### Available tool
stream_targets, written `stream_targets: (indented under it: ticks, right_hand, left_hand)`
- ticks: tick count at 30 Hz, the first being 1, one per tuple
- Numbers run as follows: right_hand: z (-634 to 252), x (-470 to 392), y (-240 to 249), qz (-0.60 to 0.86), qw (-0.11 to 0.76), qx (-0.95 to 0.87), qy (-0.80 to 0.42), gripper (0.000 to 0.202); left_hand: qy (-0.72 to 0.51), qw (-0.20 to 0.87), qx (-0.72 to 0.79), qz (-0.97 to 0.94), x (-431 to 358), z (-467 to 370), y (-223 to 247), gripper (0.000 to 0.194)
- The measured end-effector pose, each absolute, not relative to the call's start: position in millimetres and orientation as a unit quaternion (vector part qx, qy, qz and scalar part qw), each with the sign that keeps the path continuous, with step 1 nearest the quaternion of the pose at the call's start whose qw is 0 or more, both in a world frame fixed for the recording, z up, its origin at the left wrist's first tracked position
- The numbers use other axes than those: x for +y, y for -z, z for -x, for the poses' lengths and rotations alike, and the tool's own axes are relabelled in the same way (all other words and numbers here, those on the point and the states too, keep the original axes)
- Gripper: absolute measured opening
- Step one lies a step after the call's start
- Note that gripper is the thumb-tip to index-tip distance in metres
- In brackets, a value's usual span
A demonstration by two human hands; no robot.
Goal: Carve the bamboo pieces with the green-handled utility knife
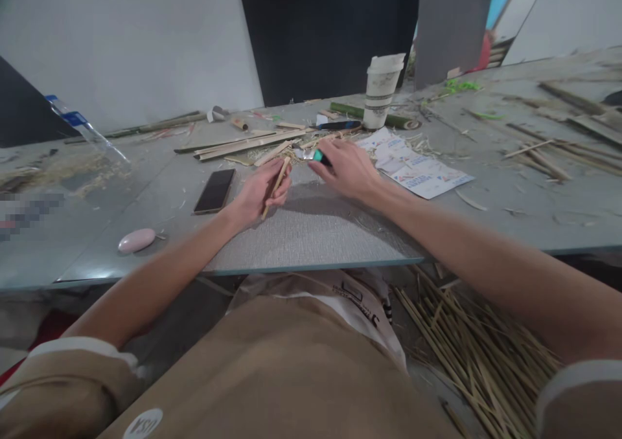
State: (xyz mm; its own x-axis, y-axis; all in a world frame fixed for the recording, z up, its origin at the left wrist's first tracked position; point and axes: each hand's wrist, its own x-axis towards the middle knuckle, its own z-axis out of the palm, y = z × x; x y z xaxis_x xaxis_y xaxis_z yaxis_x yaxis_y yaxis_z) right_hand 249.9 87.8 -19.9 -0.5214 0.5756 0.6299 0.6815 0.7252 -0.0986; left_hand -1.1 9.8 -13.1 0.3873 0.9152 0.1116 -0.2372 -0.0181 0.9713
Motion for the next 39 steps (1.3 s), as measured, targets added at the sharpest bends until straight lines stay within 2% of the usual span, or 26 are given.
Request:
stream_targets:
  ticks: [8, 24, 39]
  right_hand:
    - [-239, 72, 19, 0.259, 0.317, -0.907, 0.100, 0.053]
    - [-242, 73, 18, 0.244, 0.280, -0.921, 0.116, 0.072]
    - [-239, 70, 14, 0.245, 0.289, -0.916, 0.132, 0.073]
  left_hand:
    - [-0.470, 0.618, 0.324, -0.540, 8, 0, 13, 0.033]
    - [-0.469, 0.605, 0.359, -0.534, 8, 0, 14, 0.030]
    - [-0.464, 0.629, 0.328, -0.531, 8, 2, 13, 0.028]
